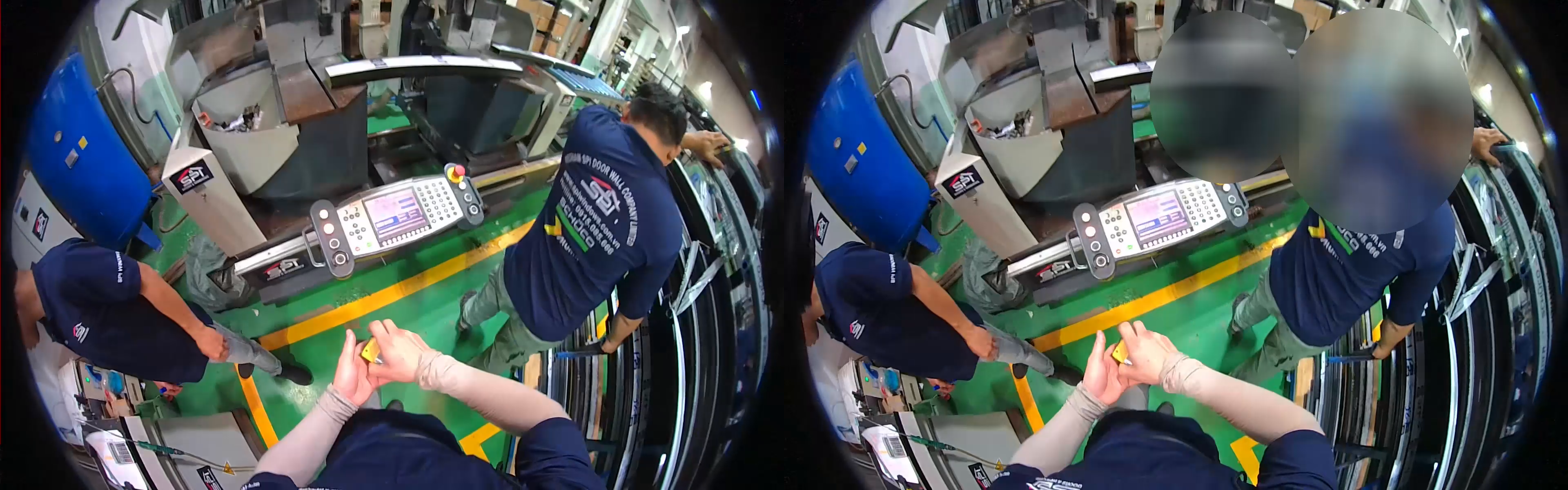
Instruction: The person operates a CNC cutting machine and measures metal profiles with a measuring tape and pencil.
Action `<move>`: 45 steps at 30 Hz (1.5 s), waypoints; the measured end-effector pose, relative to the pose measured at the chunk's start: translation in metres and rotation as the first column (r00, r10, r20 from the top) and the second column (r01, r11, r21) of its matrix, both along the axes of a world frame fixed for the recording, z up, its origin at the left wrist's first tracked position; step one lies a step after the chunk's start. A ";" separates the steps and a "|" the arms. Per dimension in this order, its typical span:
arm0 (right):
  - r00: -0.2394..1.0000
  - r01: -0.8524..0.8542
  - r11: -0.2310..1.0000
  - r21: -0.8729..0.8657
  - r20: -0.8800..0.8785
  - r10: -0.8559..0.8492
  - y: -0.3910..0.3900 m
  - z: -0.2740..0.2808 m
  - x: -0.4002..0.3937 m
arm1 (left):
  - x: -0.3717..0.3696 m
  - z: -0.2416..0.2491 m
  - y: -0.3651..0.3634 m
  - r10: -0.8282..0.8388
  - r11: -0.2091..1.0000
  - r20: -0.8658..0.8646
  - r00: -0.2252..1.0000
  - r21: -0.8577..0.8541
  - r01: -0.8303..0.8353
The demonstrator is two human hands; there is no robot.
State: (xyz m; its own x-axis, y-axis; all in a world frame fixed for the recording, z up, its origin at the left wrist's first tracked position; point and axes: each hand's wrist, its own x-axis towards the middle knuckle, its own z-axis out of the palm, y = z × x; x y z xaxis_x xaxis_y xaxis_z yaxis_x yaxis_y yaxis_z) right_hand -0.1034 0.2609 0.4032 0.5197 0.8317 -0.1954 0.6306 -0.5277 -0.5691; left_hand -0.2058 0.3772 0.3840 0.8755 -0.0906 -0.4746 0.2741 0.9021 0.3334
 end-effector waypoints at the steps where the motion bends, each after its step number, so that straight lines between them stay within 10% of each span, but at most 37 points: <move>1: 0.999 0.018 1.000 0.013 -0.038 -0.017 -0.003 -0.013 -0.002 | 0.005 -0.037 0.004 -0.072 0.997 0.027 0.997 -0.008 0.073; 6: 0.837 0.326 0.931 0.163 -0.508 -0.204 -0.001 -0.076 0.042 | 0.041 -0.080 0.034 -0.128 0.968 -0.042 0.991 0.214 0.134; 11: -0.129 0.545 0.838 -0.028 -0.990 0.051 0.019 -0.075 0.079 | 0.112 -0.078 0.081 -0.403 0.823 0.031 0.915 0.449 0.347; 15: 0.311 0.523 0.843 0.127 -0.949 -0.051 0.031 -0.087 0.097 | 0.155 -0.077 0.119 -0.599 0.478 0.055 0.799 0.825 0.302; 18: 0.918 0.289 0.912 0.291 -0.355 -0.178 0.041 -0.087 0.123 | 0.182 -0.097 0.137 -0.572 0.268 0.079 0.816 0.959 0.095; 23: 0.463 0.800 0.599 0.023 -0.660 -0.592 -0.017 -0.098 0.220 | 0.177 -0.172 0.138 -0.435 0.493 -0.183 0.882 0.771 0.403; 25: 0.711 0.697 0.634 0.334 -0.208 -0.672 -0.079 -0.139 0.282 | 0.171 -0.197 0.131 -0.443 0.565 -0.298 0.845 0.639 0.522; 26: 0.379 0.914 0.373 0.161 -0.668 -0.640 -0.091 -0.124 0.303 | 0.170 -0.206 0.124 -0.450 0.588 -0.328 0.831 0.591 0.552; 29: 0.261 0.950 0.306 0.057 -0.683 -0.682 -0.149 -0.143 0.391 | 0.192 -0.222 0.095 -0.368 0.725 -0.304 0.879 0.499 0.476; 35: 0.316 0.800 0.561 -0.213 -0.646 -0.695 -0.174 -0.208 0.536 | 0.281 -0.284 0.009 0.062 0.970 -0.138 0.989 0.241 -0.028; 40: 0.308 0.597 0.768 -0.232 -0.817 -0.487 -0.160 -0.230 0.579 | 0.374 -0.231 -0.036 0.588 0.805 -0.154 0.794 0.211 -0.555; 45: 0.419 0.486 0.847 -0.215 -0.794 -0.441 -0.147 -0.234 0.590 | 0.384 -0.250 -0.027 0.781 0.598 -0.041 0.623 0.336 -0.728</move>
